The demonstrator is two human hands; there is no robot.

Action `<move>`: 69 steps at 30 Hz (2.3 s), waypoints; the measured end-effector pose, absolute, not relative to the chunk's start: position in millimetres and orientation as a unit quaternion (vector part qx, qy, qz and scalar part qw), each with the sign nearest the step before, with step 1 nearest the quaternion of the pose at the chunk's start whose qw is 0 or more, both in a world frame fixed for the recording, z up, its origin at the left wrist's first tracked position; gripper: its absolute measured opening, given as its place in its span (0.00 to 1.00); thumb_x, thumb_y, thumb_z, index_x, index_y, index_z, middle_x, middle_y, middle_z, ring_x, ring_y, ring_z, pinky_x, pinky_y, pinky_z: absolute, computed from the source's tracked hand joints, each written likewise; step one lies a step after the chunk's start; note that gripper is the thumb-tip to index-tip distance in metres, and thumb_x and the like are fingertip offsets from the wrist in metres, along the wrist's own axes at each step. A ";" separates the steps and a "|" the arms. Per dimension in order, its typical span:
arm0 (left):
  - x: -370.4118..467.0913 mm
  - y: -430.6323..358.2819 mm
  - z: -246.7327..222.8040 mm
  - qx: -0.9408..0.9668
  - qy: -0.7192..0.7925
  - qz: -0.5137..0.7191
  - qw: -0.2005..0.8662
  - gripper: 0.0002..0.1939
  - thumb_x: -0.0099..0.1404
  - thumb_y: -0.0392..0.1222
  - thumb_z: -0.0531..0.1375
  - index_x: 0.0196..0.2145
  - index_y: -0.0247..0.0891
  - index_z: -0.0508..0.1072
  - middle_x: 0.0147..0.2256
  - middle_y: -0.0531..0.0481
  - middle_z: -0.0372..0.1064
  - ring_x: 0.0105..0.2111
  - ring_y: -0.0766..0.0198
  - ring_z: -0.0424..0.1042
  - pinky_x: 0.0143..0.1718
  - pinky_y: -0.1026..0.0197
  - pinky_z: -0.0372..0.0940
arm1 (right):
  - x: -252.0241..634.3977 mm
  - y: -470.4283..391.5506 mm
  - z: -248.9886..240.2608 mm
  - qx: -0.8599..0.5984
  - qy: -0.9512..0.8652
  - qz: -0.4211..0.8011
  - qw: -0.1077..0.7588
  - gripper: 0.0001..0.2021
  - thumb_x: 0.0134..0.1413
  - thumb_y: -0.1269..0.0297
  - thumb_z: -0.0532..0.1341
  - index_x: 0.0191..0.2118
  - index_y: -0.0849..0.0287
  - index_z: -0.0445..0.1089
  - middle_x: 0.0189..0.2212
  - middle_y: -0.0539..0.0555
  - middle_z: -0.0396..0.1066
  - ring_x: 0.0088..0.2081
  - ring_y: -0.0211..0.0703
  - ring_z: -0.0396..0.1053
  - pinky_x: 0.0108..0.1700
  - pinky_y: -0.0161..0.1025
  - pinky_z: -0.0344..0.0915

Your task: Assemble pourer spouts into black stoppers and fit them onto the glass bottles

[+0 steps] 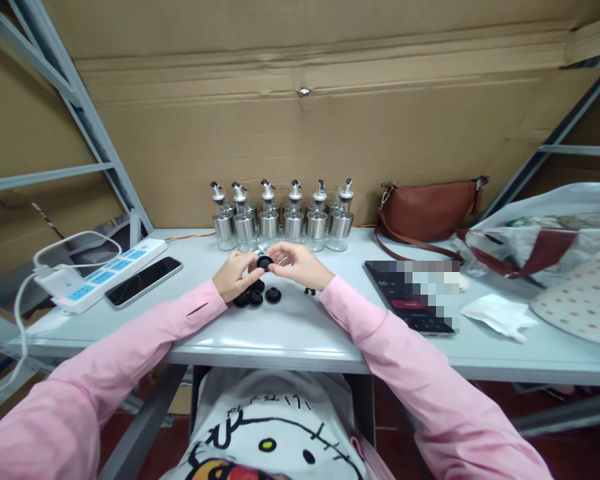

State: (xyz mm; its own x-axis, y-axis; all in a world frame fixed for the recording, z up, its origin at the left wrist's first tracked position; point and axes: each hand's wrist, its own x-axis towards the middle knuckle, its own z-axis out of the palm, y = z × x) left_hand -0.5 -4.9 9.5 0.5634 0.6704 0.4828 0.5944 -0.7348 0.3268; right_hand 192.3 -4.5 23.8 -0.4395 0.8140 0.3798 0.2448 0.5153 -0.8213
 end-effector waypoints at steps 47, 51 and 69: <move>1.0 -5.7 6.0 0.872 0.326 0.364 0.013 0.11 0.60 0.42 0.53 0.39 0.36 0.65 0.33 0.50 0.67 0.29 0.65 0.67 0.40 0.58 0.58 | 188.7 -4.2 18.0 -0.280 -0.774 0.353 0.445 0.12 0.39 0.70 0.62 0.32 0.57 0.58 0.28 0.47 0.63 0.28 0.34 0.62 0.33 0.35 0.61; -0.4 1.2 0.7 0.872 0.241 0.424 0.043 0.15 0.62 0.42 0.55 0.46 0.37 0.60 0.38 0.47 0.64 0.32 0.66 0.68 0.39 0.61 0.63 | 189.9 -4.5 21.1 -0.293 -0.777 0.322 0.455 0.13 0.39 0.68 0.64 0.31 0.58 0.59 0.30 0.48 0.64 0.30 0.34 0.64 0.37 0.37 0.63; -2.2 0.6 3.6 0.900 0.188 0.390 -0.055 0.11 0.60 0.37 0.55 0.42 0.37 0.67 0.37 0.46 0.58 0.37 0.62 0.63 0.41 0.58 0.64 | 229.1 24.6 23.5 -0.616 -0.759 -0.007 0.213 0.09 0.49 0.67 0.56 0.31 0.59 0.75 0.34 0.57 0.74 0.40 0.49 0.69 0.41 0.43 0.60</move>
State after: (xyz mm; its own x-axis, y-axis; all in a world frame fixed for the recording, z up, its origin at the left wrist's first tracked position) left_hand -2.2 0.6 3.6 0.6257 0.2946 0.7223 0.3806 -0.9235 0.0469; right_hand 229.1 24.6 23.5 -0.1508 0.9315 0.3310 0.9373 0.2411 -0.2515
